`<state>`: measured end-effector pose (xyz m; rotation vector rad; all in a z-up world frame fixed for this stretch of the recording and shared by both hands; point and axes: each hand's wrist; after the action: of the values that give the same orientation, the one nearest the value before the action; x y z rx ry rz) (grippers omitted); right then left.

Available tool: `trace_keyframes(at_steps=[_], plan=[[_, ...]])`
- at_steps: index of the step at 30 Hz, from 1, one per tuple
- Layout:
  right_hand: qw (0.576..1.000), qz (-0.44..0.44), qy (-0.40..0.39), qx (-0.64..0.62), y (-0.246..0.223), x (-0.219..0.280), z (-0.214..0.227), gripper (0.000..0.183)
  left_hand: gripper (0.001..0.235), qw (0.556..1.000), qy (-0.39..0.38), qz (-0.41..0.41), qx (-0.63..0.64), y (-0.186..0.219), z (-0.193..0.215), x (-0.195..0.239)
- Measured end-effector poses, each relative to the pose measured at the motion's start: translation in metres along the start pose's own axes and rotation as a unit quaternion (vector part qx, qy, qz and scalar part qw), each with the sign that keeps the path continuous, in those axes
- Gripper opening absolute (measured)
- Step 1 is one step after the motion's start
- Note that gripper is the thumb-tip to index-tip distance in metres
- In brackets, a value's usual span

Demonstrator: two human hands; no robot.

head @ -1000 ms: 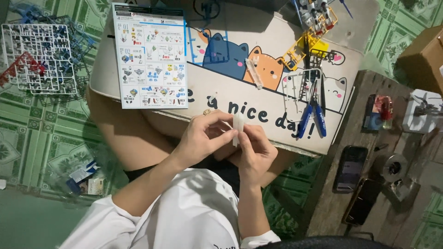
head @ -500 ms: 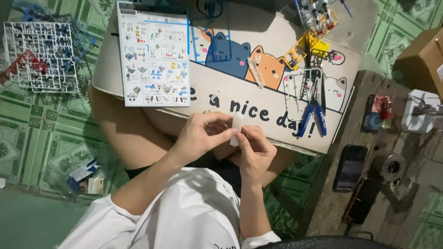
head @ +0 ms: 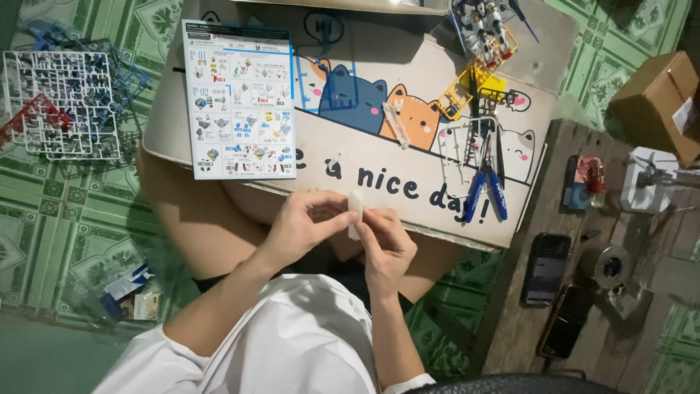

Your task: The person reviews an instruction manual, then uses pliers to cut small plastic parts from a sprue. They separate the cut pieces and begin fitting them together by hand.

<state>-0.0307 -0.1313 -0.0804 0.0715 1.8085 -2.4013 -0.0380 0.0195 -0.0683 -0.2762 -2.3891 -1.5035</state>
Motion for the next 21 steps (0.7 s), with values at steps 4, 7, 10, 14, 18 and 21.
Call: trace_keyframes(at_steps=[4, 7, 10, 14, 18, 21], plan=[[1.000, -0.017, 0.008, 0.006, -0.003, 0.000, -0.004, 0.017, 0.019, 1.000, 0.009, 0.006, 0.017, 0.000, 0.002, 0.000], [1.000, -0.020, 0.005, 0.009, 0.001, 0.001, -0.003, 0.016, 0.018, 1.000, 0.012, 0.005, 0.013, -0.001, 0.004, -0.001], [1.000, -0.017, -0.001, 0.018, 0.003, 0.000, -0.002, 0.016, 0.017, 1.000, 0.015, -0.001, 0.008, 0.000, 0.003, 0.000], [1.000, -0.018, -0.004, 0.009, -0.001, -0.002, -0.005, 0.016, 0.017, 0.999, 0.017, -0.030, -0.026, 0.012, 0.001, 0.001], [1.000, -0.023, -0.010, 0.013, 0.004, -0.001, -0.004, 0.016, 0.015, 0.998, 0.018, -0.047, -0.044, 0.013, 0.001, 0.001], [1.000, -0.024, -0.005, 0.012, 0.006, 0.000, -0.004, 0.017, 0.015, 0.997, 0.018, -0.049, -0.051, 0.010, 0.002, 0.000]])
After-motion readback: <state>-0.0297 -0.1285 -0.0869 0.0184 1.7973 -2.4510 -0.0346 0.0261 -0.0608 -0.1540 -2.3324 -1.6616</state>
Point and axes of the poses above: each hand's wrist, its own x-axis away from the middle knuckle, its own z-axis out of the back of the hand, y = z × x, and after that the axes turned 14 degrees about x, right-handed
